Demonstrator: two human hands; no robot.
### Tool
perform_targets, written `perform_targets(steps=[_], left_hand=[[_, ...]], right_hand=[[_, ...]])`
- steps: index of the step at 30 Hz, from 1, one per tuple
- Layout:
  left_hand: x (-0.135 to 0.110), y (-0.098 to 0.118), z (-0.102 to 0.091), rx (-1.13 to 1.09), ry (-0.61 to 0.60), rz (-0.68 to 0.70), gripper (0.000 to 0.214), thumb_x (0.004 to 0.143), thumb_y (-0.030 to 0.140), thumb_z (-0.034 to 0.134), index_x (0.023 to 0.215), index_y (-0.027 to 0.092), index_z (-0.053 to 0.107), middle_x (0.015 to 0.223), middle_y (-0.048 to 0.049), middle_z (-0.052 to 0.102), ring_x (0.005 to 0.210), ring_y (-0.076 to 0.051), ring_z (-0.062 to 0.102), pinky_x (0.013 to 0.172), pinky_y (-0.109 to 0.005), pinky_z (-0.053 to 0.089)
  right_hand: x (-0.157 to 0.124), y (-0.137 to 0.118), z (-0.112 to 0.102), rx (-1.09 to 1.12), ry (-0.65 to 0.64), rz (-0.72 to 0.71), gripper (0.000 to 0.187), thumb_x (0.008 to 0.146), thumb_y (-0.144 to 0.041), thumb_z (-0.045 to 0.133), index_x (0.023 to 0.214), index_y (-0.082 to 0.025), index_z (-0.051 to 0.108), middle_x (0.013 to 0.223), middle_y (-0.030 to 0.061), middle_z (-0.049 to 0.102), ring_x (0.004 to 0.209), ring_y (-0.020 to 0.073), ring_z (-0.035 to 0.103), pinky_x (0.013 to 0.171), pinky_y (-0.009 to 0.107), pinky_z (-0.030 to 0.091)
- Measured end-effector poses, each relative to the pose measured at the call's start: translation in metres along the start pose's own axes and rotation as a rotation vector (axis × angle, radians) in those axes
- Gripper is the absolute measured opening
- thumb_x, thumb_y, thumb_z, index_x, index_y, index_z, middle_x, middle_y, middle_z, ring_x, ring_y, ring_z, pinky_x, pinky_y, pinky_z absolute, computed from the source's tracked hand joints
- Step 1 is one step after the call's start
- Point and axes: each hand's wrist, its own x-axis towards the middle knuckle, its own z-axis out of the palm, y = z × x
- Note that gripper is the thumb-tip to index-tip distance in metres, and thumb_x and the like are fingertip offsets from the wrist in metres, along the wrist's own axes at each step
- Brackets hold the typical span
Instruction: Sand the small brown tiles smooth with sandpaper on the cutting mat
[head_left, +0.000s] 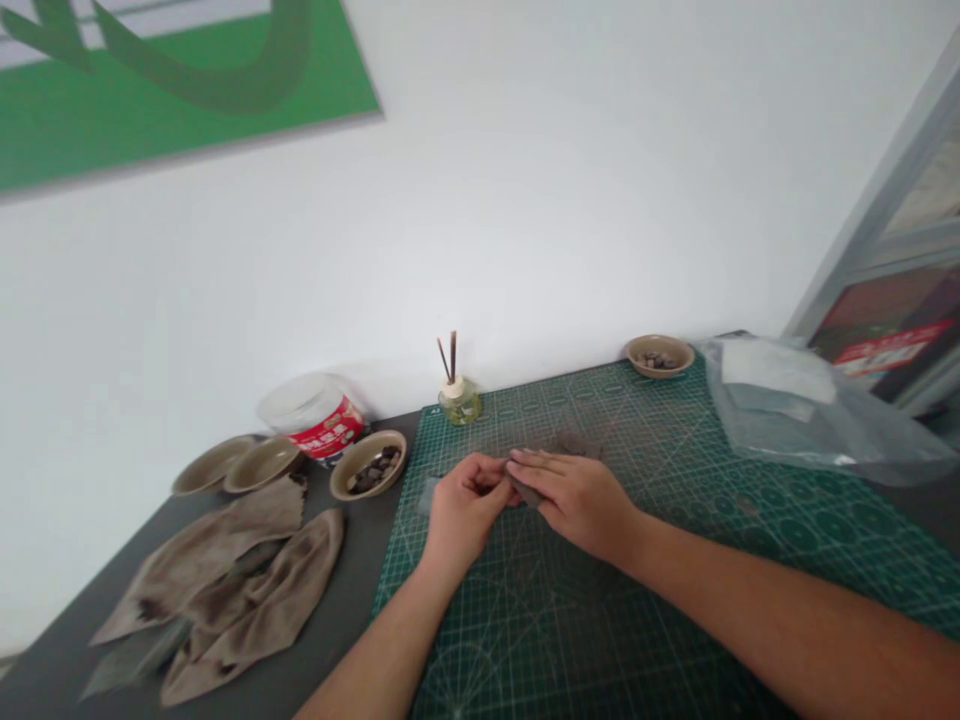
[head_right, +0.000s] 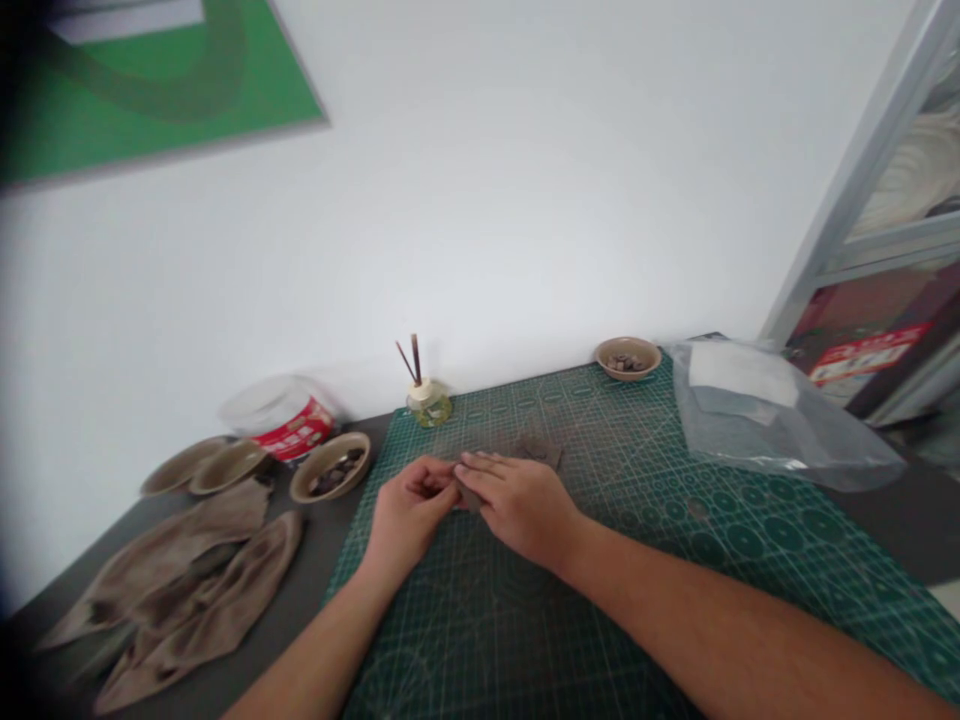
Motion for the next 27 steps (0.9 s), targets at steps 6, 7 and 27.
perform_targets(steps=[6,7,27], left_hand=[[-0.001,0.0,0.001,-0.043,-0.004,-0.024,0.012,0.074,0.021,0.07,0.076,0.016,0.06,0.061,0.0001,0.07,0.058,-0.014,0.066,0.06,-0.022,0.051],[-0.001,0.0,0.001,-0.055,-0.002,-0.024,0.012,0.074,0.021,0.07,0.077,0.016,0.06,0.062,-0.0001,0.07,0.059,-0.014,0.067,0.06,-0.023,0.052],[-0.006,0.002,0.006,-0.183,-0.035,0.068,0.023,0.078,0.022,0.07,0.075,0.019,0.048,0.061,0.0024,0.067,0.057,-0.014,0.065,0.059,-0.025,0.051]], right_hand=[[-0.001,0.004,0.002,-0.022,-0.005,0.007,0.041,0.088,-0.011,0.052,0.128,-0.015,0.06,0.13,0.0089,0.062,0.116,0.0183,0.061,0.103,0.032,0.048],[-0.001,0.004,0.002,-0.025,-0.006,0.015,0.042,0.087,-0.01,0.053,0.128,-0.015,0.059,0.13,0.0087,0.062,0.116,0.0182,0.062,0.102,0.032,0.048],[-0.003,-0.009,0.001,0.133,0.046,0.244,0.039,0.092,-0.019,0.052,0.13,-0.02,0.058,0.11,0.0052,0.073,0.09,0.0174,0.071,0.084,0.027,0.055]])
